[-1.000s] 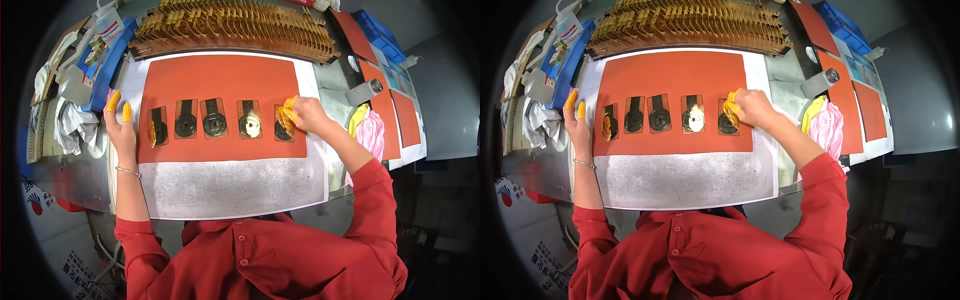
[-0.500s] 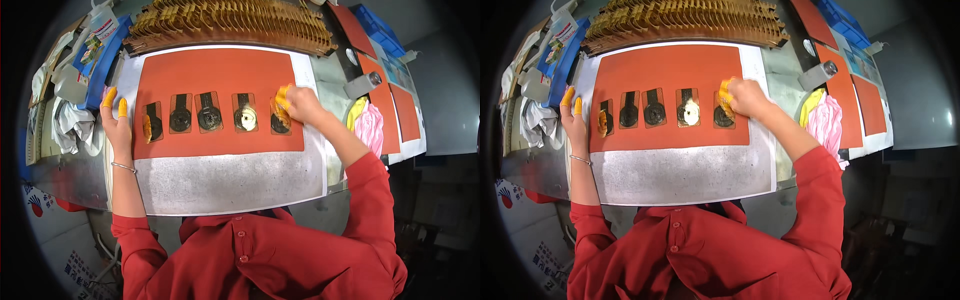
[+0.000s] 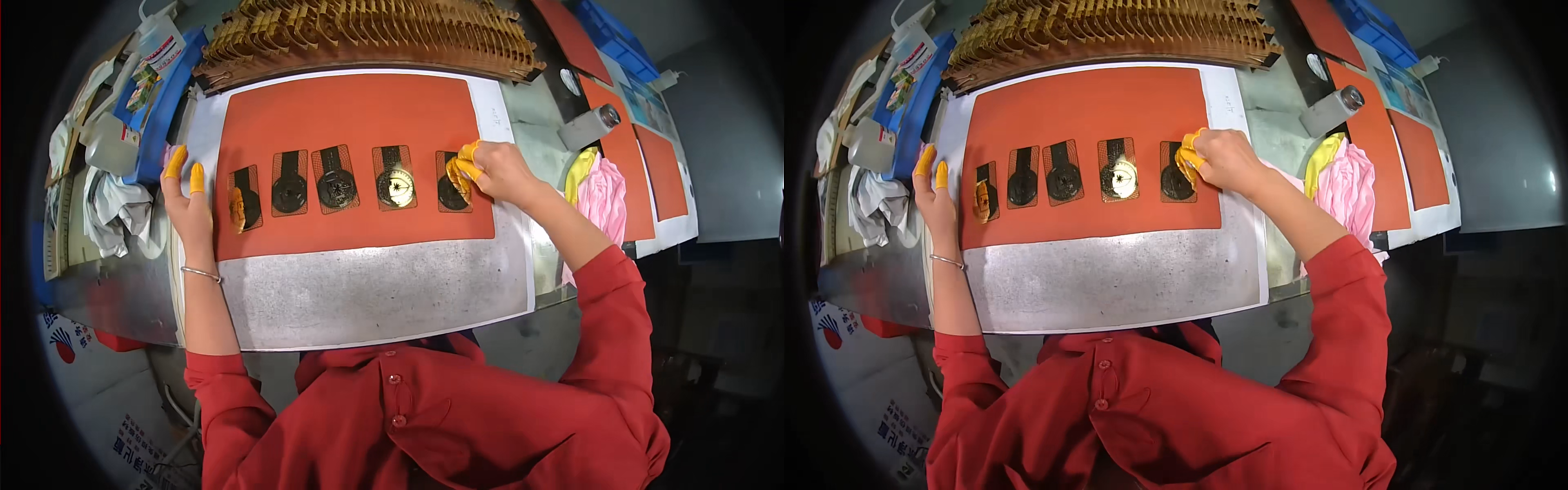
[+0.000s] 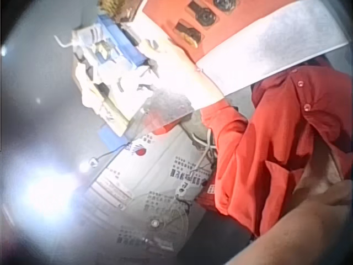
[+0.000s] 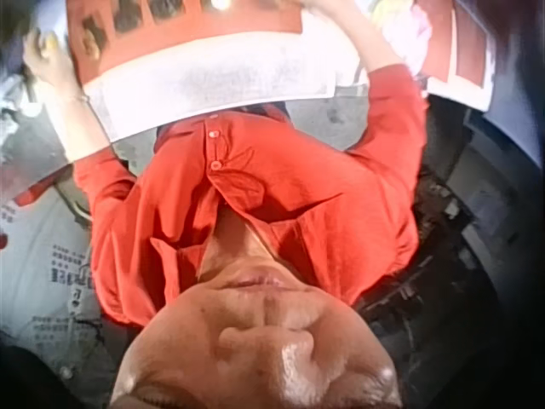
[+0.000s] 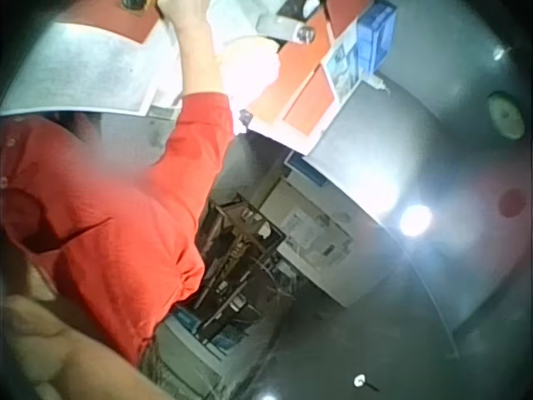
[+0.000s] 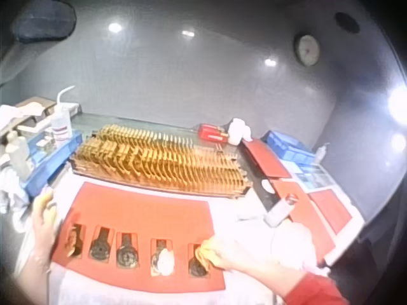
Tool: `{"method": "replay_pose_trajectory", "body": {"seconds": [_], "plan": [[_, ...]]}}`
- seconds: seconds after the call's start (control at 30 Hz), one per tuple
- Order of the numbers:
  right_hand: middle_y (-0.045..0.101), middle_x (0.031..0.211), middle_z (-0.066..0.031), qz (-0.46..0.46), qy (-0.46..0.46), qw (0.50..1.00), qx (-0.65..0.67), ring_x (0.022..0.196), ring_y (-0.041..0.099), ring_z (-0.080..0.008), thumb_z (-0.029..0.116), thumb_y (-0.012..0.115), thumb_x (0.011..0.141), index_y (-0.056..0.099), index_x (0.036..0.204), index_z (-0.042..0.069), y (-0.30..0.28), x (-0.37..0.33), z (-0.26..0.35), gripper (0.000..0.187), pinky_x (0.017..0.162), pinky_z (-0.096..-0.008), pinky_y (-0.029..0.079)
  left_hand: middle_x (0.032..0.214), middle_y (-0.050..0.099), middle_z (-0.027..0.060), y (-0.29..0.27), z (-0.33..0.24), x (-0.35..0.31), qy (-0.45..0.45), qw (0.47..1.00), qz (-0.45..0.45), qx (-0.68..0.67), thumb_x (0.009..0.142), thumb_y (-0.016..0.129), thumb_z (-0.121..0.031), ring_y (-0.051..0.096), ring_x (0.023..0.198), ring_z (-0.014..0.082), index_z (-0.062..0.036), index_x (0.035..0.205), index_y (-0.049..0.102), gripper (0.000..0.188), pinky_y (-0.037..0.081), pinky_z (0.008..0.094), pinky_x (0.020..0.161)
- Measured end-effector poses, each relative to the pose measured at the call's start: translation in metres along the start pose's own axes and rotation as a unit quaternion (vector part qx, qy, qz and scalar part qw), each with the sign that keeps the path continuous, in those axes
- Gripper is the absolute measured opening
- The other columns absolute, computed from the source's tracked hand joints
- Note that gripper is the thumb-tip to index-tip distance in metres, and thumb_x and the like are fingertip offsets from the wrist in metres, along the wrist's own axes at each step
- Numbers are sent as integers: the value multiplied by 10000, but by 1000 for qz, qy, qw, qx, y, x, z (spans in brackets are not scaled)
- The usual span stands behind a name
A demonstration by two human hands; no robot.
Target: The person uses a yellow cloth to wipe and polish several dark, circular medals arranged on a red rectangular mat. They repeatedly apply liquid from a squeeze bottle onto the cloth and continue rubbing the medals to remove residue and restore their shine.
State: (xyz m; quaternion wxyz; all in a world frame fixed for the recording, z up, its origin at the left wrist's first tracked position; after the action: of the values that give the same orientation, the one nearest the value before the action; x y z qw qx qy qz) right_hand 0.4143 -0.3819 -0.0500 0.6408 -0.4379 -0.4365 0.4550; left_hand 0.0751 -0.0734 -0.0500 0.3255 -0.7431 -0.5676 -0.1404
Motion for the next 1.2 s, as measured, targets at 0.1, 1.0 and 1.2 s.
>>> {"method": "replay_pose_trajectory", "body": {"seconds": [0.1,1.0,1.2], "plan": [[595,689,-115,-20,-62,998,7,654,585,-308,156,613,794,641,828,58,-5,-2,12,107,585,-393,472,1258,507,115,-4,-6,0,-15,1000,-18,-3,880,532,-6,473,1194,216,2,1240,514,360,342,320,1024],[543,637,-104,55,-136,986,77,611,581,-287,122,614,761,564,714,42,0,-30,87,106,506,-414,452,1270,499,120,-9,-4,-1,-11,1000,-12,-8,897,542,-36,465,1209,227,1,1242,517,348,345,331,1024],[600,682,-73,-35,-65,992,105,591,585,-254,130,662,773,629,805,62,-47,-59,65,82,520,-352,461,1266,500,114,2,-5,-2,3,1000,20,-1,901,547,-45,468,1202,221,3,1236,520,339,336,329,1027]]}}
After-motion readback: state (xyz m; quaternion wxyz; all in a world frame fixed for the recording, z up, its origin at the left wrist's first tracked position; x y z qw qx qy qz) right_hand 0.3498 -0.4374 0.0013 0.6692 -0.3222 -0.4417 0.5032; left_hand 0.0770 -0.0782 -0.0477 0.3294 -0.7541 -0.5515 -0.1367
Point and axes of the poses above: each hand's wrist, its own x-axis towards the middle knuckle, its own y-axis out of the palm, z = x × y, the point moved 6 cm from there along x, towards the middle knuckle
